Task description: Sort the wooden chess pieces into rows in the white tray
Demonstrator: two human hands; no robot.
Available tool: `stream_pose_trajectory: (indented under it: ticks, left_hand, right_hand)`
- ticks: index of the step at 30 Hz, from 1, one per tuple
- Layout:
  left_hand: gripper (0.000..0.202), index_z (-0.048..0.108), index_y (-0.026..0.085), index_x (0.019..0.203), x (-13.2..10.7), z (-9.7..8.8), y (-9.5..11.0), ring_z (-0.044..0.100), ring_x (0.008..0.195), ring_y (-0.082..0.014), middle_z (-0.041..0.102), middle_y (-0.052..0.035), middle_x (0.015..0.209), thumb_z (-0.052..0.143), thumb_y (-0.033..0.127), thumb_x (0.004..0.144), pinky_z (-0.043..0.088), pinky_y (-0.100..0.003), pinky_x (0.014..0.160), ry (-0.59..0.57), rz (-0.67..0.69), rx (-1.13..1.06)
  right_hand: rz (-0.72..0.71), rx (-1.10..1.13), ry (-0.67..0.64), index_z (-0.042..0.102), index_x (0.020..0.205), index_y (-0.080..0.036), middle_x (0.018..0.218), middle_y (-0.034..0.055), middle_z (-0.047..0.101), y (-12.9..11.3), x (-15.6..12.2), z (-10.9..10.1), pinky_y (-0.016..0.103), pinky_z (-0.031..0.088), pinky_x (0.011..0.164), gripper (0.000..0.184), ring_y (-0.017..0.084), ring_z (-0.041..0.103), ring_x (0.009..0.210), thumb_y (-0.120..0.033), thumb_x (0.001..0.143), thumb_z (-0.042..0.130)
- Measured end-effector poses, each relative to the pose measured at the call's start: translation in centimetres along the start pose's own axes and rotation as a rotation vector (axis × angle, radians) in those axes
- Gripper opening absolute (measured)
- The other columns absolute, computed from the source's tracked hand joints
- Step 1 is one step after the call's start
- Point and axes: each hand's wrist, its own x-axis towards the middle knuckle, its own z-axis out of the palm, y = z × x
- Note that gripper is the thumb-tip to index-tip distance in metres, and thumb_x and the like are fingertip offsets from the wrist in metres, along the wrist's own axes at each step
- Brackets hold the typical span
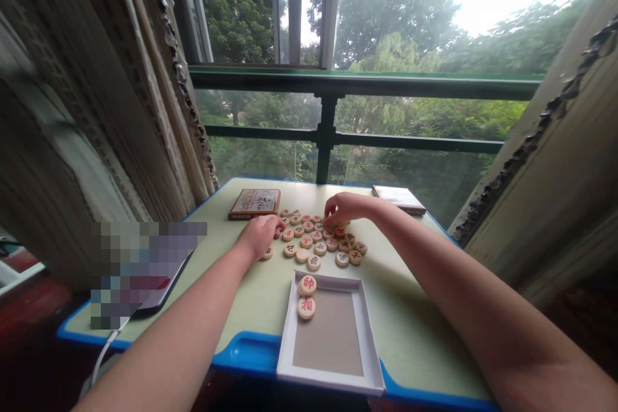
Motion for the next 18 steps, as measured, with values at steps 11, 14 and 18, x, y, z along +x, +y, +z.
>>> stream_pose_trajectory:
  ticks: [11, 14, 18]
  left_hand:
    - [0.037, 0.063, 0.018, 0.068, -0.2, -0.1, 0.4, 0.057, 0.069, -0.0189, 0.061, -0.0034, 0.062, 0.029, 0.031, 0.074, 0.045, -0.031, 0.068, -0.004, -0.007, 0.031]
    - [0.037, 0.064, 0.018, 0.068, -0.1, -0.1, 0.2, 0.057, 0.069, -0.0184, 0.061, -0.0032, 0.063, 0.03, 0.031, 0.074, 0.045, -0.03, 0.067, -0.008, -0.006, 0.037]
    - [0.035, 0.063, 0.018, 0.068, 0.0, 0.0, 0.0, 0.056, 0.069, -0.0185, 0.061, -0.0032, 0.063, 0.031, 0.03, 0.074, 0.045, -0.031, 0.07, -0.013, 0.007, 0.034]
  right_hand:
    - [-0.066, 0.109, 0.14, 0.07, 0.09, -0.021, 0.093, 0.0042, 0.069, -1.2, 1.0, 1.6, 0.024, 0.045, 0.063, 0.027, 0.017, 0.061, 0.076, -0.041, 0.071, 0.066]
    - [-0.084, 0.206, 0.156, 0.067, 0.092, -0.02, 0.094, 0.0033, 0.068, -1.1, 0.8, 1.4, 0.022, 0.045, 0.061, 0.03, 0.016, 0.061, 0.075, -0.037, 0.068, 0.069]
    - [-0.089, 0.373, 0.085, 0.068, 0.09, -0.019, 0.086, 0.0023, 0.069, -0.9, 0.7, 1.4, 0.021, 0.046, 0.06, 0.026, 0.014, 0.061, 0.071, -0.035, 0.069, 0.068]
